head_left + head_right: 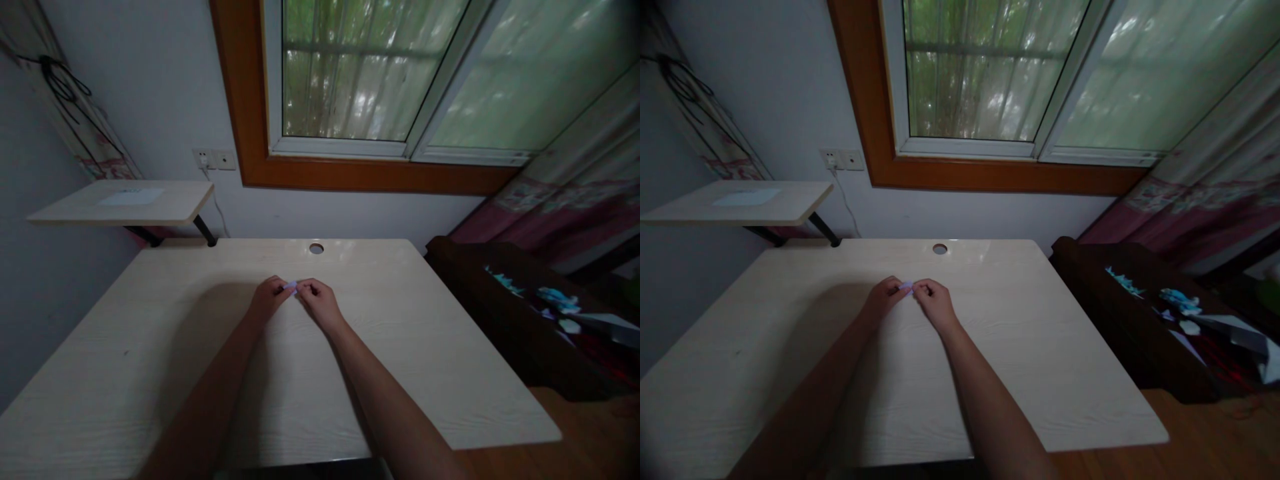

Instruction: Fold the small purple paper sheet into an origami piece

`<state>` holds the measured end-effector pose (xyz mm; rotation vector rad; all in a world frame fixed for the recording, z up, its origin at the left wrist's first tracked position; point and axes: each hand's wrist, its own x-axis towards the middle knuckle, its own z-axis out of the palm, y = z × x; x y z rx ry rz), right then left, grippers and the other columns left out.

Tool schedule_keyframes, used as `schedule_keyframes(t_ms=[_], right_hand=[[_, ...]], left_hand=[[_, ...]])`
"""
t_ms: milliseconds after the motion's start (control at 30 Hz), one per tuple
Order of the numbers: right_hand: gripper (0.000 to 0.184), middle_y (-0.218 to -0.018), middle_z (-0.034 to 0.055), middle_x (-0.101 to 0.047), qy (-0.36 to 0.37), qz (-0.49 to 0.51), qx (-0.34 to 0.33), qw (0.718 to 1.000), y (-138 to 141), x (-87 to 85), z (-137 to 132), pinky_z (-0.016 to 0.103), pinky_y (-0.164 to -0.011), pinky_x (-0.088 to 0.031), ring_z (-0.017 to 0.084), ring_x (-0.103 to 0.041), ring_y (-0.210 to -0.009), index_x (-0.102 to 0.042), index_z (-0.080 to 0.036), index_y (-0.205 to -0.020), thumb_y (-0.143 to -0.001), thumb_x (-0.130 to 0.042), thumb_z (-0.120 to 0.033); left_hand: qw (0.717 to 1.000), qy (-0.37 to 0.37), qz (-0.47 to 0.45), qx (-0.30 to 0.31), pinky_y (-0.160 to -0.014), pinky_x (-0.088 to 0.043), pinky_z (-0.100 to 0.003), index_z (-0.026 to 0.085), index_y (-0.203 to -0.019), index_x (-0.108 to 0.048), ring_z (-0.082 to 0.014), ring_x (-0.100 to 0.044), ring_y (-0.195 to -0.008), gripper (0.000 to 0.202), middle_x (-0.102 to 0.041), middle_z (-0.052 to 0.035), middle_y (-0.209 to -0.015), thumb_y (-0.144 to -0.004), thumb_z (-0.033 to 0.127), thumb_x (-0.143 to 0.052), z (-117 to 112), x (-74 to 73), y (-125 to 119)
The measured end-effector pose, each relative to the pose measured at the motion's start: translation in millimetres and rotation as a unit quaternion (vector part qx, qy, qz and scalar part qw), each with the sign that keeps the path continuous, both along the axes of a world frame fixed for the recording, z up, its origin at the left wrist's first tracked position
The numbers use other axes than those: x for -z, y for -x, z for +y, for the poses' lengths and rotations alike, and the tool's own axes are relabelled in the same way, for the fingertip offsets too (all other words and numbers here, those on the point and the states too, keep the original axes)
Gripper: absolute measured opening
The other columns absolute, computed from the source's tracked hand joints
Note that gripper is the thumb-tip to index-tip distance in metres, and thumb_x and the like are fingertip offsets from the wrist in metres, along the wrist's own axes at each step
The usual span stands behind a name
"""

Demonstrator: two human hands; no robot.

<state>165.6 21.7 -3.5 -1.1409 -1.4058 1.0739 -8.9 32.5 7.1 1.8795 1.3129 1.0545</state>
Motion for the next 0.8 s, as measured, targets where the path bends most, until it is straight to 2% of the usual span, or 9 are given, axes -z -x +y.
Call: schedule_keyframes(t_ms=[267, 400, 533, 700, 800], right_hand=[[0.028, -0.074, 0.0019, -0.068, -0.016, -0.035, 0.031, 0.999, 1, -1.5, -6, 0.026, -0.062, -0.042, 0.015, -0.054, -0.064, -0.073, -0.017, -0.084, -0.082, -0.062, -0.043], [0.028, -0.077, 0.0034, -0.070, -0.029, -0.058, 0.025, 0.998, -1, -2.9, -16, 0.028, -0.069, -0.046, 0.017, -0.058, -0.070, -0.073, -0.018, -0.086, -0.084, -0.060, -0.042], [0.028, -0.087, 0.0061, -0.072, -0.053, -0.071, -0.002, 0.996, -3, -6.6, -28, 0.031, -0.078, -0.047, 0.020, -0.062, -0.081, -0.073, -0.019, -0.086, -0.087, -0.058, -0.042], [0.026, -0.078, 0.0043, -0.069, -0.079, -0.109, -0.055, 0.989, -3, -11.6, -38, 0.030, -0.071, -0.045, 0.019, -0.059, -0.074, -0.074, -0.022, -0.085, -0.088, -0.057, -0.040], [0.022, -0.074, 0.0027, -0.066, -0.073, -0.107, -0.053, 0.990, -4, -10.9, -39, 0.028, -0.065, -0.043, 0.017, -0.057, -0.069, -0.074, -0.021, -0.084, -0.084, -0.060, -0.037]], left_hand=[[0.999, 0.039, 0.021, 0.003, -0.062, -0.036, -0.024, 0.017, -0.065, -0.066, -0.0127, -0.050, -0.064, 0.027, -0.054, 0.0019, -0.065, -0.081, 0.038, -0.060, -7, -4.3, -1], [0.997, 0.071, 0.015, 0.025, -0.063, -0.036, -0.025, 0.017, -0.064, -0.064, -0.0133, -0.050, -0.064, 0.029, -0.054, 0.0023, -0.063, -0.081, 0.040, -0.060, -23, -8.1, 3], [0.997, 0.080, -0.021, 0.005, -0.061, -0.035, -0.024, 0.017, -0.060, -0.059, -0.0130, -0.048, -0.064, 0.032, -0.049, 0.0028, -0.062, -0.081, 0.041, -0.059, -39, -6.8, 9], [0.993, 0.079, -0.090, -0.012, -0.062, -0.037, -0.024, 0.017, -0.059, -0.060, -0.0131, -0.048, -0.064, 0.033, -0.051, 0.0022, -0.062, -0.078, 0.043, -0.062, -44, -4.1, 10], [0.988, 0.092, -0.123, -0.016, -0.060, -0.037, -0.024, 0.016, -0.057, -0.060, -0.0123, -0.047, -0.062, 0.034, -0.051, 0.0019, -0.061, -0.076, 0.044, -0.064, -45, -2.9, 9]])
